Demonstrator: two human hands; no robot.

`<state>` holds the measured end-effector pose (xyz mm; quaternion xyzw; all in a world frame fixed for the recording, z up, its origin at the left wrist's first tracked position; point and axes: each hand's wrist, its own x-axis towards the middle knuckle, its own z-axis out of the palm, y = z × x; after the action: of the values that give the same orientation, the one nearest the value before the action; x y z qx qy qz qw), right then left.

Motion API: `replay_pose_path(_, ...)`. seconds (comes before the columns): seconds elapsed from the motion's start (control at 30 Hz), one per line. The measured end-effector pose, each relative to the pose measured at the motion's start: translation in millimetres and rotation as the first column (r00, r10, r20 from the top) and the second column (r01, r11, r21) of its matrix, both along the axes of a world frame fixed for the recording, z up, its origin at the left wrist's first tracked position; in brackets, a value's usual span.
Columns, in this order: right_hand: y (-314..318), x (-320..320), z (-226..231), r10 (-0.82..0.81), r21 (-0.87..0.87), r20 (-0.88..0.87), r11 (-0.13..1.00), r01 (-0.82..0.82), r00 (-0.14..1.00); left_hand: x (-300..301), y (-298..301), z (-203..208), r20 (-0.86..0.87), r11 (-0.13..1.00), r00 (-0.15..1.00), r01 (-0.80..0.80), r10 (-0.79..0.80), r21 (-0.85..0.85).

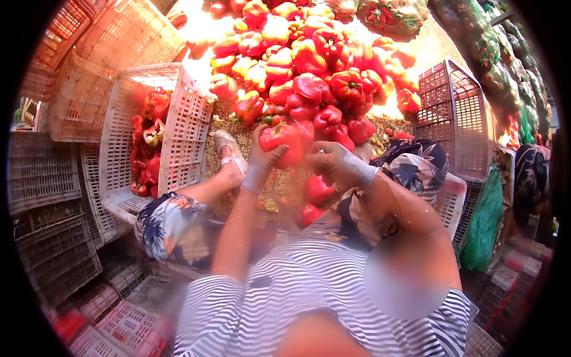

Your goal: The person sits on the ground and sorts through a pile of red bell peppers, using a knife to remove stems from some peppers before placing them into plastic crates.

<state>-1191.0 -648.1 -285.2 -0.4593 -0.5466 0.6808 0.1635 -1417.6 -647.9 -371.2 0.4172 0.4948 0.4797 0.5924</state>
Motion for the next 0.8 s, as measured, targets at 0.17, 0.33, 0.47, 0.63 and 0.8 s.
replay_pose_path(0.17, -7.1, -12.1, 24.4, -0.021, -0.109, -0.031, 0.994, 0.018, 0.999, 3.2, -3.3, 40.7, -0.091, 0.978, 0.996, 0.005, 0.014, 0.207)
replay_pose_path(0.33, -26.6, -25.2, 14.0, 0.004, 0.146, -0.179, 0.989, 0.023, 0.984, 9.1, -7.8, 64.6, -0.196, 0.938, 0.971, -0.060, 0.134, 0.341)
replay_pose_path(0.47, -34.9, -46.1, 23.5, -0.089, 0.213, -0.191, 0.969, 0.129, 0.978, 9.7, -8.3, 59.2, -0.176, 0.901, 0.959, -0.135, 0.224, 0.412)
replay_pose_path(0.63, -53.2, -67.0, 5.3, -0.206, 0.182, -0.168, 0.955, 0.235, 0.964, 11.7, -5.3, 80.7, -0.041, 0.861, 0.949, -0.266, 0.314, 0.434)
replay_pose_path(0.8, -70.6, -68.3, -9.6, -0.264, 0.020, 0.010, 0.964, 0.264, 0.964, 2.1, -1.4, 92.0, 0.192, 0.910, 0.939, -0.329, 0.286, 0.254)
